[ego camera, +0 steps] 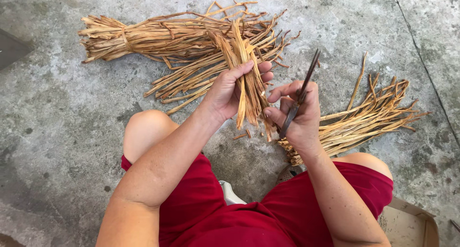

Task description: The person sits on a low stool and uses shears to trim the ends of dried plant stalks. They repeatedly pick up small bundles, cut the stalks to a uniform length, and place the trimmed pieces into a pile. The person then gathers the trimmed stalks and begins to bundle them together.

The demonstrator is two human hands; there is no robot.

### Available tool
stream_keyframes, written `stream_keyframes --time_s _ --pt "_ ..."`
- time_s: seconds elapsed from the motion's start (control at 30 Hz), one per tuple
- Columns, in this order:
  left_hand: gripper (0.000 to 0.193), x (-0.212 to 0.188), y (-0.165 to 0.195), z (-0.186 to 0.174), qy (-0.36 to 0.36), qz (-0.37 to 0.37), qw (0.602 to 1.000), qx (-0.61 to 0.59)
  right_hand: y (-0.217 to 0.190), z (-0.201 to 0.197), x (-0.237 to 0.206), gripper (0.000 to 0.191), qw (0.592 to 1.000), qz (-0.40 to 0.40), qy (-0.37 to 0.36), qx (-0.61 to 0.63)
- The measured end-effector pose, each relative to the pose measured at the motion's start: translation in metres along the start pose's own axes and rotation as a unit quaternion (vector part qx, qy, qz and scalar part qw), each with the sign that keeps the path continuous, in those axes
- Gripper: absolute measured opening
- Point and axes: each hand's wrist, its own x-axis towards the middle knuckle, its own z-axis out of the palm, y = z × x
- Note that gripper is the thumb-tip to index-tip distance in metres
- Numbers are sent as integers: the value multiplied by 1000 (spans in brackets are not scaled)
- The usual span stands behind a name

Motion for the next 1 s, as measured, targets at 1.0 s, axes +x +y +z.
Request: stream_keyframes --time_s 1.0 --pt "37 2 -11 -4 74 -36 997 -3 8 10 8 46 988 -44 33 -147"
